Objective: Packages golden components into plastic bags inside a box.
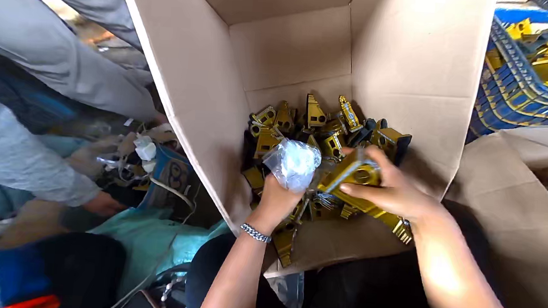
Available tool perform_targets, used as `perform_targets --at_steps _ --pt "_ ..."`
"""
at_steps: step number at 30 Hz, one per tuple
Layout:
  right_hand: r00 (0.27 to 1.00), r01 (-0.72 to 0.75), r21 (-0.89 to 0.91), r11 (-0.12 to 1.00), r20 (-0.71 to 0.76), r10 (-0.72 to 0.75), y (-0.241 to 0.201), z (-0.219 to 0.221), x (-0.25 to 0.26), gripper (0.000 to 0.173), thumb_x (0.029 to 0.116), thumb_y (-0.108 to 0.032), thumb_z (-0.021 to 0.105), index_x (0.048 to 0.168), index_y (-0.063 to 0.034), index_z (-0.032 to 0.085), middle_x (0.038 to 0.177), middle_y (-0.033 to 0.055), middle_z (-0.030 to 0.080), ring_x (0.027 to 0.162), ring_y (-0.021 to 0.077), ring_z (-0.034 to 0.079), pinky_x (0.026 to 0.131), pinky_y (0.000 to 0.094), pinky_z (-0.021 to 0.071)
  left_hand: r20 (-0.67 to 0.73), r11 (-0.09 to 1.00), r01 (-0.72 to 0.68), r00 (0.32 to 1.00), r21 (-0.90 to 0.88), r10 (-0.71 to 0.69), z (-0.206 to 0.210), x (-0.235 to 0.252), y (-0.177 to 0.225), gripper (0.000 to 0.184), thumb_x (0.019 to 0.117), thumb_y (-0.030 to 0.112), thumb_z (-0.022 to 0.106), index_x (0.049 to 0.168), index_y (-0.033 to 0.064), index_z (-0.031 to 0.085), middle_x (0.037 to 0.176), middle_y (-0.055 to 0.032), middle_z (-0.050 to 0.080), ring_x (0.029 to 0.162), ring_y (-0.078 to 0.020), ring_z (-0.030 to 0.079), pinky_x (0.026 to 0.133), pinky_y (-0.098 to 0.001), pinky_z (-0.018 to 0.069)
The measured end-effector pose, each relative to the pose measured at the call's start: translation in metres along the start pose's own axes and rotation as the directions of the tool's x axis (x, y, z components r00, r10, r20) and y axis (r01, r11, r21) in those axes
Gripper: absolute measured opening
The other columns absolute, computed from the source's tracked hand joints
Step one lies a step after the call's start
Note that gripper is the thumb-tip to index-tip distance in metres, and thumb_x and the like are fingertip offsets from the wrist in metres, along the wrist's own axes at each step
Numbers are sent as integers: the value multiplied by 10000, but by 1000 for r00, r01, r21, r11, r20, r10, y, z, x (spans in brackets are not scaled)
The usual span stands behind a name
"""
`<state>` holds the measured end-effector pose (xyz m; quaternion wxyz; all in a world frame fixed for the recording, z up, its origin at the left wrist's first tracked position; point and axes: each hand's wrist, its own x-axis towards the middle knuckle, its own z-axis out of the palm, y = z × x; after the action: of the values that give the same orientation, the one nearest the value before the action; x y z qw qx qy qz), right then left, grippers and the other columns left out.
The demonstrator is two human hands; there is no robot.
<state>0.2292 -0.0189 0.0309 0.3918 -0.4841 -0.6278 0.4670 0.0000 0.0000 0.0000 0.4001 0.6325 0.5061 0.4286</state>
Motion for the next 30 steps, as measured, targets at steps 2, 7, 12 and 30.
perform_targets --at_steps 2,7,12,30 --pt "998 -52 -262 964 -36 44 3 17 17 465 912 -187 742 1297 -18 543 1089 145 679 985 202 678 876 407 564 45 940 224 974 -257 -220 6 -1 16 253 920 71 719 1145 -16 642 979 -48 701 904 -85 677 843 -268 576" --pt "964 -173 -568 805 69 255 19 70 35 602 941 -133 653 1480 6 425 1479 270 465 1198 414 614 988 543 510 0 850 357 922 -388 -387 18 -1 27 195 978 39 636 1160 -26 613 1046 -73 671 985 -87 641 892 -257 534" --pt "951 -299 16 954 -76 300 41 77 38 838 868 -82 743 1532 49 249 1410 275 515 1298 290 552 1091 402 457 -128 974 -205 968 100 217 30 2 -18 625 744 150 862 1203 -173 585 1086 -207 705 1032 -150 687 971 -293 545" --pt "887 440 784 438 -454 -80 73 -22 -58 346 902 -351 681 1168 -138 745 1074 59 765 957 193 743 830 361 618 -66 942 118 987 -314 -146 -10 -9 11 283 947 140 484 1193 17 549 869 60 680 686 -43 663 645 -233 592"
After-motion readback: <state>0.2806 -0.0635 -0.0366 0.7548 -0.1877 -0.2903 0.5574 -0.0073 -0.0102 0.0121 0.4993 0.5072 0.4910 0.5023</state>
